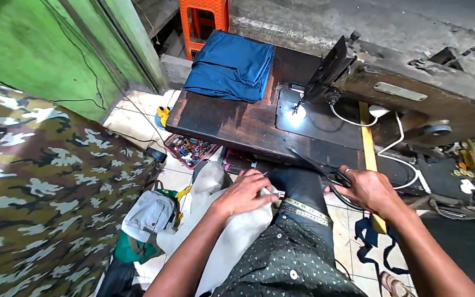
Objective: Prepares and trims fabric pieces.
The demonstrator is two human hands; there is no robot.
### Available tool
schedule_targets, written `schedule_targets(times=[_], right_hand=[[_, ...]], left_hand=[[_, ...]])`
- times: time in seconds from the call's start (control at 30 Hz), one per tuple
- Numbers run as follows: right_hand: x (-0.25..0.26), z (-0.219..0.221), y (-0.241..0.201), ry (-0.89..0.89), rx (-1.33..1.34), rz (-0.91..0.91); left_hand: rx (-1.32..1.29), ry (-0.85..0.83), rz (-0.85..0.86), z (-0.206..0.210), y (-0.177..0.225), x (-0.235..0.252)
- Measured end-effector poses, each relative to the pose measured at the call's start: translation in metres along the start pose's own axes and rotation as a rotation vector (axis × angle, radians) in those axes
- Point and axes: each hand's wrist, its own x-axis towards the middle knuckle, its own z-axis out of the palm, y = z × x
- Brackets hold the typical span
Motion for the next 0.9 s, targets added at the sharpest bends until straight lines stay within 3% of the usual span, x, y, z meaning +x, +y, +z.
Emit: schedule_targets(times=[0.2,0.33,0.4,0.5,0.57,0.77,0.83,0.9], right_hand=[[0.010,0.009,0.018,0.053,0.190,0.359],[0.039,-0.001,0.013,0.178,0.156,0.393],[0.042,-0.011,-0.012,0.224,0.128,0.163],[0.037,0.007,-0.064,0.036,0.384,-0.404],[0.037,0.034,-0.092,-0.018,0.563,-0.612],[0.029,0.072,-0.122,0.693,0.404,-0.583],[0.026,0.076,-0.128,0.829,0.351,-0.580],[0.026,0.077,-0.131,0.849,0.374,-0.567]], left_hand=[[0.006,-0.029,0.031,-0.014,0.000,0.002],[0.011,-0.010,0.060,-0.018,0.009,0.003],[0.022,0.008,0.078,-0.019,0.012,0.001],[0.032,0.061,0.093,-0.019,0.016,-0.004],[0.067,0.127,0.110,-0.019,0.017,-0.006],[0.298,0.500,0.346,-0.009,0.023,-0.017],[0.311,0.621,0.399,-0.005,0.021,-0.016],[0.301,0.685,0.421,-0.002,0.018,-0.015]])
